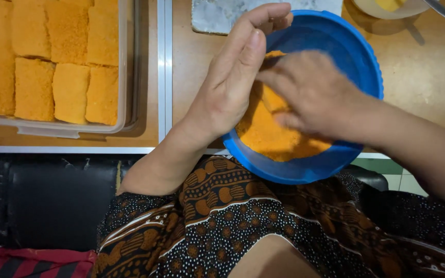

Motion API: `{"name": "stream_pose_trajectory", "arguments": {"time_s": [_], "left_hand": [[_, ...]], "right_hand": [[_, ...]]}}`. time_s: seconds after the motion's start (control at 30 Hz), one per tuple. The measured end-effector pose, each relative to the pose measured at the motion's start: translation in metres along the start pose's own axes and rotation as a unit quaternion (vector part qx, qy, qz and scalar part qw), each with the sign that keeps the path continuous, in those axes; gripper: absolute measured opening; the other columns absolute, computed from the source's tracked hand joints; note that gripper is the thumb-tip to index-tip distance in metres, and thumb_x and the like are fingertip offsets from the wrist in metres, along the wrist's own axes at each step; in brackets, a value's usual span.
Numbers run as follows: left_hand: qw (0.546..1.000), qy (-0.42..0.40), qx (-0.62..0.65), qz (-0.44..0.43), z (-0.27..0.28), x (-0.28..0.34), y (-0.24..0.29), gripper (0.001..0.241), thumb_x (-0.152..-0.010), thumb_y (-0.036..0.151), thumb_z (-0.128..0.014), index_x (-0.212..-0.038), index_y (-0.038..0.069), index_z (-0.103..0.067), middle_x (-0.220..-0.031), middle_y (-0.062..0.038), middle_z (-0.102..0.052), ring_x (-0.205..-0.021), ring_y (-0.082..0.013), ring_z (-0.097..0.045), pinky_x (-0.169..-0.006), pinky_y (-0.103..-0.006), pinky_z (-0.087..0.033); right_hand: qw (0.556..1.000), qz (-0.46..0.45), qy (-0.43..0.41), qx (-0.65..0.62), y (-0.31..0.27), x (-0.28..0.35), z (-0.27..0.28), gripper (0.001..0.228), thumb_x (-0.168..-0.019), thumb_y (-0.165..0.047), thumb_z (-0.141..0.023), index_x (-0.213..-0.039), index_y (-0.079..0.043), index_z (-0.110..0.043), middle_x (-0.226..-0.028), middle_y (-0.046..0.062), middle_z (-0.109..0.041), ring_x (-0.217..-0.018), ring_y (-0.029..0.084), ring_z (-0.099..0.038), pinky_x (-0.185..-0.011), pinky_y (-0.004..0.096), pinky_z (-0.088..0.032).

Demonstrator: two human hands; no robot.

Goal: Coating rolls of pastry dough in egg wash and then in breadcrumbs.

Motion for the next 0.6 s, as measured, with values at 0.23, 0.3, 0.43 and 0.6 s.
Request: {"name": "stream_pose_trajectory", "arguments": {"time_s": [0.23, 0.3, 0.43, 0.6], "left_hand": [[1.0, -0.001, 0.001, 0.001, -0.001, 0.0, 0.002, 0.043, -0.127, 0.037, -0.03, -0.151, 0.004, -0.042, -0.147, -0.01, -0.053, -0.139, -0.016, -0.047, -0.123, -0.0281, -0.033], [1.0, -0.006, 0.003, -0.003, -0.001, -0.001, 0.003, 0.043, -0.128, 0.038, -0.03, -0.152, 0.004, -0.042, -0.148, -0.01, -0.053, -0.14, -0.0159, -0.046, -0.125, -0.0283, -0.033], [1.0, -0.006, -0.001, 0.001, 0.0, 0.0, 0.003, 0.043, -0.128, 0.037, -0.029, -0.152, 0.004, -0.042, -0.148, -0.011, -0.053, -0.14, -0.0166, -0.045, -0.125, -0.0288, -0.033], [1.0, -0.003, -0.002, -0.015, 0.002, -0.001, -0.001, 0.043, -0.128, 0.037, -0.029, -0.151, 0.004, -0.043, -0.146, -0.01, -0.053, -0.14, -0.0164, -0.046, -0.125, -0.0286, -0.032]], "right_hand": [[0.995, 0.093, 0.039, 0.005, -0.012, 0.006, -0.008, 0.095, -0.086, -0.06, -0.06, -0.153, 0.002, -0.033, -0.153, 0.035, -0.032, -0.144, 0.049, -0.031, -0.116, 0.062, -0.025], [0.995, 0.097, 0.029, -0.002, -0.015, 0.005, -0.007, 0.095, -0.086, -0.061, -0.06, -0.15, 0.003, -0.033, -0.153, 0.035, -0.032, -0.144, 0.048, -0.031, -0.116, 0.062, -0.024], [0.993, 0.111, 0.041, 0.02, -0.022, 0.005, 0.0, 0.092, -0.089, -0.058, -0.059, -0.152, 0.004, -0.034, -0.155, 0.033, -0.034, -0.146, 0.046, -0.032, -0.115, 0.064, -0.024], [0.994, 0.111, 0.019, 0.009, -0.017, 0.002, 0.008, 0.09, -0.085, -0.053, -0.065, -0.15, 0.002, -0.036, -0.15, 0.029, -0.041, -0.143, 0.044, -0.037, -0.115, 0.064, -0.026]]}}
Point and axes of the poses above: each hand's wrist, its own x-axis away from the middle knuckle, its own z-axis out of the back of the hand, y = z × x, the point moved 7 cm from there along -x, towards the middle knuckle
